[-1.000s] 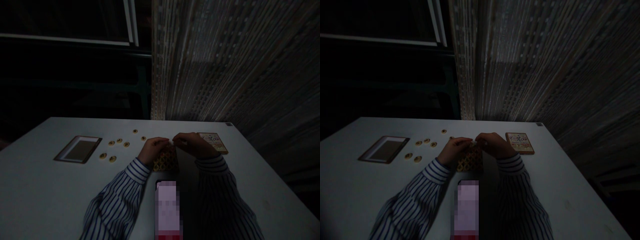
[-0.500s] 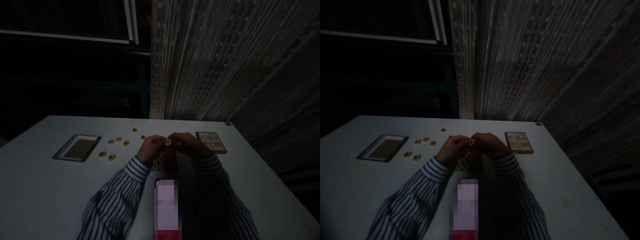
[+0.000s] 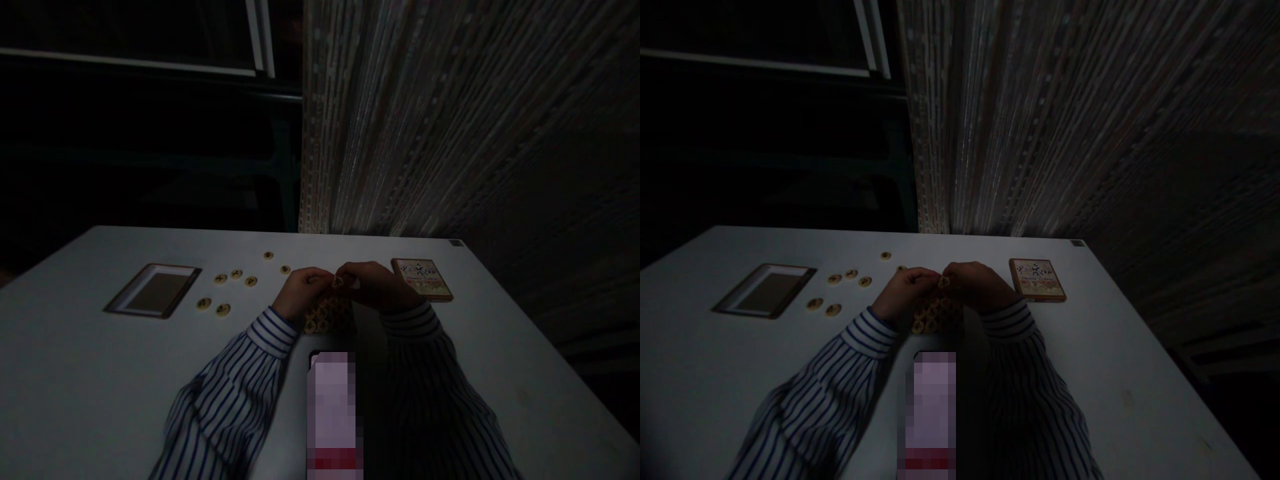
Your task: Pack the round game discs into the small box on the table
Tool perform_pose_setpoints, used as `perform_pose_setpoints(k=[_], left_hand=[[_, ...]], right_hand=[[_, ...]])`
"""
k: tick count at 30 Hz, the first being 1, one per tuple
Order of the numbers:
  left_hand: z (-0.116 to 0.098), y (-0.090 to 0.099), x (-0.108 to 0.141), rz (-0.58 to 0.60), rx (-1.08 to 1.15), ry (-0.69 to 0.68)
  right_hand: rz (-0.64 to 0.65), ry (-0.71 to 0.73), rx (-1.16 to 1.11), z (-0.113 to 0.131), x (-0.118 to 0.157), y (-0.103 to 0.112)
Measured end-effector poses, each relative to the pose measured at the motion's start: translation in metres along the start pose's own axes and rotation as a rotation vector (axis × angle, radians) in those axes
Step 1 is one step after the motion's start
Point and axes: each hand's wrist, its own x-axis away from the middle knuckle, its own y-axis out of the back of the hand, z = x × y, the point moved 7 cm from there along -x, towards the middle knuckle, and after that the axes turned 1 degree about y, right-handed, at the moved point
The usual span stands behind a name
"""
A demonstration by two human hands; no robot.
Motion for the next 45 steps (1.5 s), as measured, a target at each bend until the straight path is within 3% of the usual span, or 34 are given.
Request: perform_pose_setpoints(k=[13, 18, 26, 32, 38, 45], left_hand=[[0.001, 0.003, -0.003, 0.016, -0.104, -0.019], [-0.002, 0.022, -0.010, -0.098, -0.319, -0.167], [-0.012, 0.051, -0.009, -0.243, -0.661, -0.295], [-0.012, 0.054, -0.006, -0.216, -0.889, -0.250], [-0.008, 0.056, -0.007, -0.202, -0.938, -0.241], [-0.005, 0.055, -0.008, -0.172, -1.040, -0.169]], right_hand=[[0.066, -0.056, 0.046, -0.002, -0.003, -0.006], [0.127, -0.136, 0.128, -0.010, -0.002, -0.010], [0.208, -0.166, 0.203, -0.028, -0.001, -0.025], [0.263, -0.167, 0.169, -0.032, -0.001, -0.032], [0.265, -0.164, 0.145, -0.037, -0.002, -0.039], [0.364, -0.201, 0.179, -0.039, -0.003, -0.044]])
